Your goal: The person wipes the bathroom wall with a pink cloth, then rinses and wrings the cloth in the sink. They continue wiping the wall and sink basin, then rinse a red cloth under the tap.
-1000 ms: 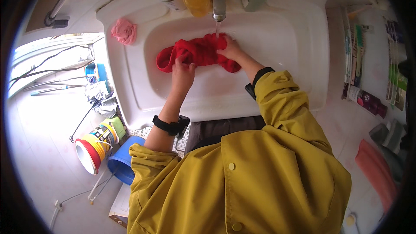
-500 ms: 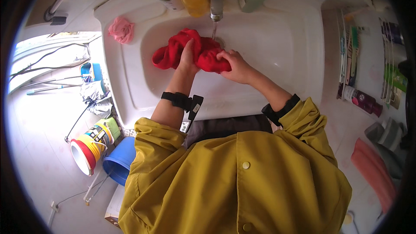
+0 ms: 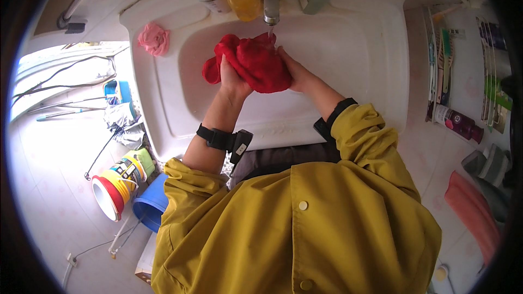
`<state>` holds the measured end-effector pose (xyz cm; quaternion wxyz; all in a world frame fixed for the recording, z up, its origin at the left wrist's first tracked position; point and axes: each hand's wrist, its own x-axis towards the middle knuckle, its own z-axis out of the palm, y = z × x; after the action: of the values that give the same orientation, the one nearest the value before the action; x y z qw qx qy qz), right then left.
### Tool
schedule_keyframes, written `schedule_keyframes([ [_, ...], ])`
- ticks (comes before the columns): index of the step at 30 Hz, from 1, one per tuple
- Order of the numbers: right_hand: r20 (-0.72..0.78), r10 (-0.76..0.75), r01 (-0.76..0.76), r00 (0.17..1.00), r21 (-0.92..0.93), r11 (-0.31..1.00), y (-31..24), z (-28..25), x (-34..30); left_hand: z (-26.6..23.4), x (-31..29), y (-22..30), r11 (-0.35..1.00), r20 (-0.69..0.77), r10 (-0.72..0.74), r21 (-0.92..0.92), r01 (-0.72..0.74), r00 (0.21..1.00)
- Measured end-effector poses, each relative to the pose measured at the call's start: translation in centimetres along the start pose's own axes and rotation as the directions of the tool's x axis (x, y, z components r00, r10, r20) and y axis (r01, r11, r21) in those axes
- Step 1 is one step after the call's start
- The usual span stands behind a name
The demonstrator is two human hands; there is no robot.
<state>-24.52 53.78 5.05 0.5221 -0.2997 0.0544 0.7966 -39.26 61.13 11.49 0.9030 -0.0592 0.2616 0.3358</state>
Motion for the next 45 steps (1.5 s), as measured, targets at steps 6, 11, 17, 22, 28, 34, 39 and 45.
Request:
schedule_keyframes([
  [6, -0.194, -0.256, 0.199, 0.947, -0.269, 0.942, -1.8, 3.2, -0.7, -3.6, 0.8, 1.7, 0.978, -0.040, 0.051, 0.205, -0.041, 0.998],
  [11, -0.162, -0.623, 0.319, 0.766, -0.746, 0.585, -0.4, 4.2, -0.9, -4.0, 1.6, -1.5, 0.968, -0.013, -0.177, 0.180, 0.177, 0.984],
  [17, -0.186, -0.695, -0.078, 0.695, -0.980, 0.184, 3.0, 7.6, -1.7, -11.8, 5.2, -2.4, 0.986, 0.508, -0.158, 0.028, 0.167, 0.847],
  [22, -0.285, -0.739, -0.358, 0.611, -0.932, 0.063, -2.0, 3.2, 1.4, -4.0, 1.4, -3.0, 0.928, -0.264, 0.115, 0.373, -0.009, 0.958],
  [28, -0.170, -0.704, -0.328, 0.690, -0.940, -0.094, -4.5, -0.3, -0.3, -5.2, 0.8, -1.1, 0.465, -0.016, 0.289, 0.877, -0.126, 0.957],
  [34, -0.330, -0.038, -0.236, 0.943, -0.746, 0.622, -4.5, 2.1, 0.3, -2.3, -0.8, -3.3, -0.488, 0.384, -0.116, 0.781, -0.390, 0.916],
  [39, -0.258, -0.122, -0.020, 0.958, -0.487, 0.873, -4.7, 1.6, -0.6, -3.2, -2.1, -2.5, -0.605, 0.419, 0.123, 0.750, -0.267, 0.899],
  [45, -0.282, -0.211, 0.180, 0.936, -0.134, 0.975, -4.4, 4.5, -3.2, -6.2, 0.1, 0.2, 0.526, -0.401, 0.161, 0.808, 0.265, 0.902],
])
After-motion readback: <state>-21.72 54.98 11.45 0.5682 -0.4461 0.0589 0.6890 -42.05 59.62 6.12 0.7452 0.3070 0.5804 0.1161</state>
